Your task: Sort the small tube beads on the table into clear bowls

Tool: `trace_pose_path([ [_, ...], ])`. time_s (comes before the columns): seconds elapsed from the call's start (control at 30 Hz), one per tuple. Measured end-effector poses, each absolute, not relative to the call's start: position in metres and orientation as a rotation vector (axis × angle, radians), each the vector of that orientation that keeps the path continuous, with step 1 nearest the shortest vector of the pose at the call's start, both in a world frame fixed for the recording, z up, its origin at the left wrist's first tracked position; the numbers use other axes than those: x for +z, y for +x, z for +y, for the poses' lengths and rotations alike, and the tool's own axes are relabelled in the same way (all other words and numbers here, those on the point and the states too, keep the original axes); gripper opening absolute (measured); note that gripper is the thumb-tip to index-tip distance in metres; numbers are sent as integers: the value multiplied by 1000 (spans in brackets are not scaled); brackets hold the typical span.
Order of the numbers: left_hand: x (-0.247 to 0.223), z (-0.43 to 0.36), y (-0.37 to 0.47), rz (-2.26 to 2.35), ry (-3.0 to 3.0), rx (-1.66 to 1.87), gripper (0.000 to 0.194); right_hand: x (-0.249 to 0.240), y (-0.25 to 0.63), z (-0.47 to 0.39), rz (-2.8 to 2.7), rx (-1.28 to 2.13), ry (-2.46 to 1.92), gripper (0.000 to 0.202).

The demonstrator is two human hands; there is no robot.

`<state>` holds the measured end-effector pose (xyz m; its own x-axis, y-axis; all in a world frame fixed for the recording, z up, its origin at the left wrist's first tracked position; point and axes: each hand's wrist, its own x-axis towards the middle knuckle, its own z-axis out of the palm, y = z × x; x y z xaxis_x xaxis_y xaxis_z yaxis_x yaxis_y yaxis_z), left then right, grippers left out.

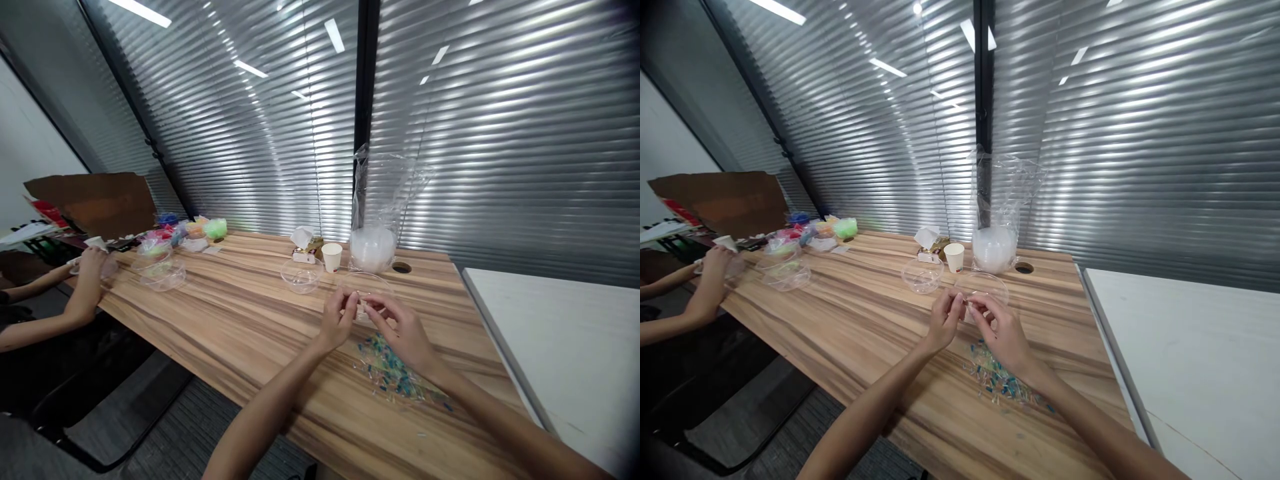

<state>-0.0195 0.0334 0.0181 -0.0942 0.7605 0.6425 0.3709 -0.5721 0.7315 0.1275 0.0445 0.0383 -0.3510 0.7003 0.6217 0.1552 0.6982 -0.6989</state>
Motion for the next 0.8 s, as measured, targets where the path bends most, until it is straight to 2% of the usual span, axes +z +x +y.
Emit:
trace_pose_path([
  [0.3,13,43,-25,1300,1768,1862,29,17,162,49,-1907,492,-715,23],
  [0.57,6,48,-25,1272,1708,1882,26,-31,214,107,-1745,411,-984,35],
  [0.8,-2,56,-34,1386,1701,1866,20,-49,220,117,-1862,387,-961,28],
])
